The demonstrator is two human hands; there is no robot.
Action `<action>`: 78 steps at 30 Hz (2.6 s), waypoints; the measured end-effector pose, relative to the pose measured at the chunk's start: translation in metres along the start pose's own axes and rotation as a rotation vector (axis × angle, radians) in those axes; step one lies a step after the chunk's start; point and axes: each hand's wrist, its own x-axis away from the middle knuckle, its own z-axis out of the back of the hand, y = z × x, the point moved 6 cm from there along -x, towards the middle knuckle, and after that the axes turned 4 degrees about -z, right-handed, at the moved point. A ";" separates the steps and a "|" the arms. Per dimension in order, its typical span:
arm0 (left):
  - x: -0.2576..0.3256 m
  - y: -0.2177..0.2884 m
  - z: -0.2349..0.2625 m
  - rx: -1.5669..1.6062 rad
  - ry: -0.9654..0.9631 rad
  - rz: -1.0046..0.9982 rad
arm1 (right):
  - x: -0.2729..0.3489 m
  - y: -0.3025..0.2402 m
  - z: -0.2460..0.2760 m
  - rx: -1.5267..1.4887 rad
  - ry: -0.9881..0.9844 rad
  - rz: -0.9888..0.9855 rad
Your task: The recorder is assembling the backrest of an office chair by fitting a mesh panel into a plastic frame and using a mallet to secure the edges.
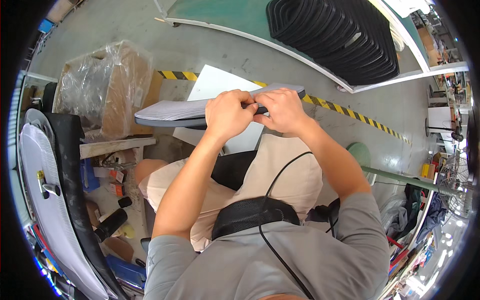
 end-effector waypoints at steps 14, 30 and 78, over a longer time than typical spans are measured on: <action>0.007 0.012 0.001 -0.268 0.210 -0.545 | 0.001 0.008 -0.010 0.131 0.402 0.252; 0.003 -0.032 0.042 -0.300 0.181 -0.279 | -0.014 -0.004 -0.002 0.131 0.148 -0.003; -0.014 -0.031 0.036 -0.385 0.229 -0.779 | -0.033 0.005 -0.013 0.046 0.530 0.229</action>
